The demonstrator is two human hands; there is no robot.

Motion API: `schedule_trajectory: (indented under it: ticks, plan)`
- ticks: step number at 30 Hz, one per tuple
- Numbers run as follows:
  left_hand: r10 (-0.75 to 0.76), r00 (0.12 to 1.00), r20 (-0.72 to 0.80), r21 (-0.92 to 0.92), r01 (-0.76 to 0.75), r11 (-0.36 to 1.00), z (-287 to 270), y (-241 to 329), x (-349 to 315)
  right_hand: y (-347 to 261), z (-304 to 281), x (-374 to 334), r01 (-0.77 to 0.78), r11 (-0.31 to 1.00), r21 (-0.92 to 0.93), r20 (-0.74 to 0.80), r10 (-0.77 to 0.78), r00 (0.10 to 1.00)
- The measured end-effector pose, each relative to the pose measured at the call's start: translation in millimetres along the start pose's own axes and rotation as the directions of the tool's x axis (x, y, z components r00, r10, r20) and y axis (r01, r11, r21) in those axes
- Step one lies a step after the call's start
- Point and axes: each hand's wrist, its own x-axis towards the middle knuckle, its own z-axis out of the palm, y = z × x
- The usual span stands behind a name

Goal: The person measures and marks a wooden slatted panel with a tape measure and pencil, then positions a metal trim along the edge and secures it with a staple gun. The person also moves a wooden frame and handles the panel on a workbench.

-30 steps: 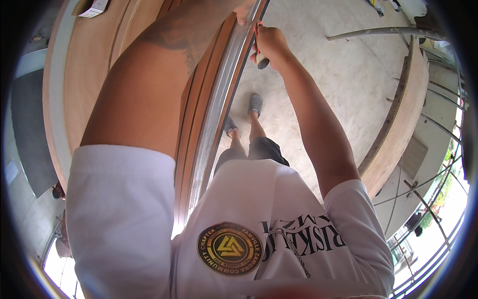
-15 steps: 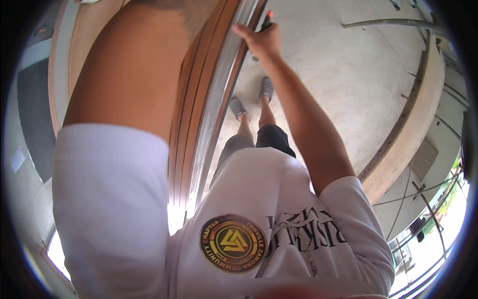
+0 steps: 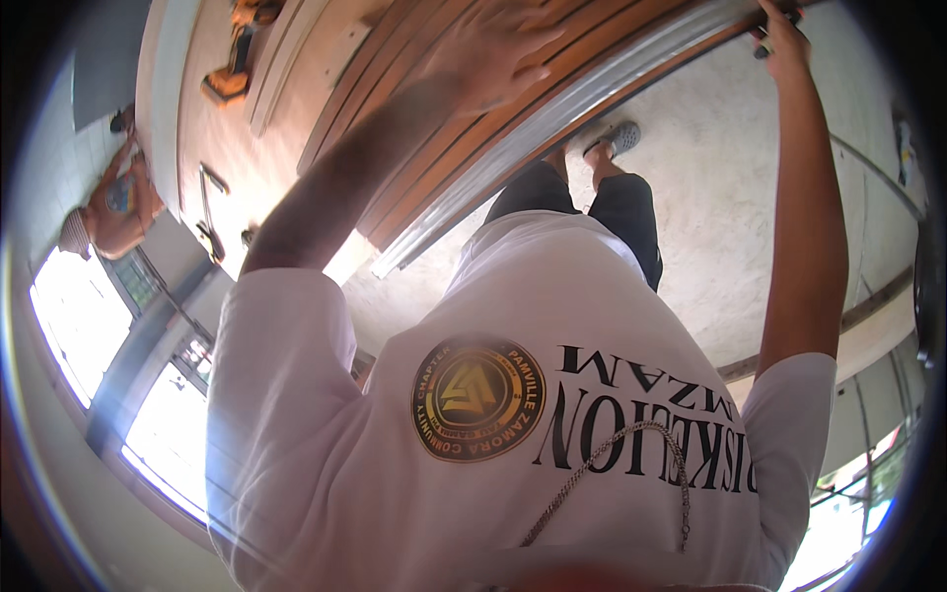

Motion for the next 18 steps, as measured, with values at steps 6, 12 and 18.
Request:
schedule_trajectory:
  ticks: [6,12,18]
  plan:
    - [-0.695,0.687,-0.213,-0.094,0.694,0.714,-52,-3,-247,4,-18,71,-0.115,0.992,-0.046,0.162,0.121,0.979]
    - [-0.938,-0.084,-0.337,-0.421,0.904,0.07,-16,81,-409,-9,-23,85,-0.126,0.982,-0.143,0.191,0.152,0.97]
    - [-0.844,-0.509,0.166,-0.956,0.128,-0.265,70,154,-429,-25,-15,85,-0.112,0.97,-0.214,0.155,0.147,0.977]
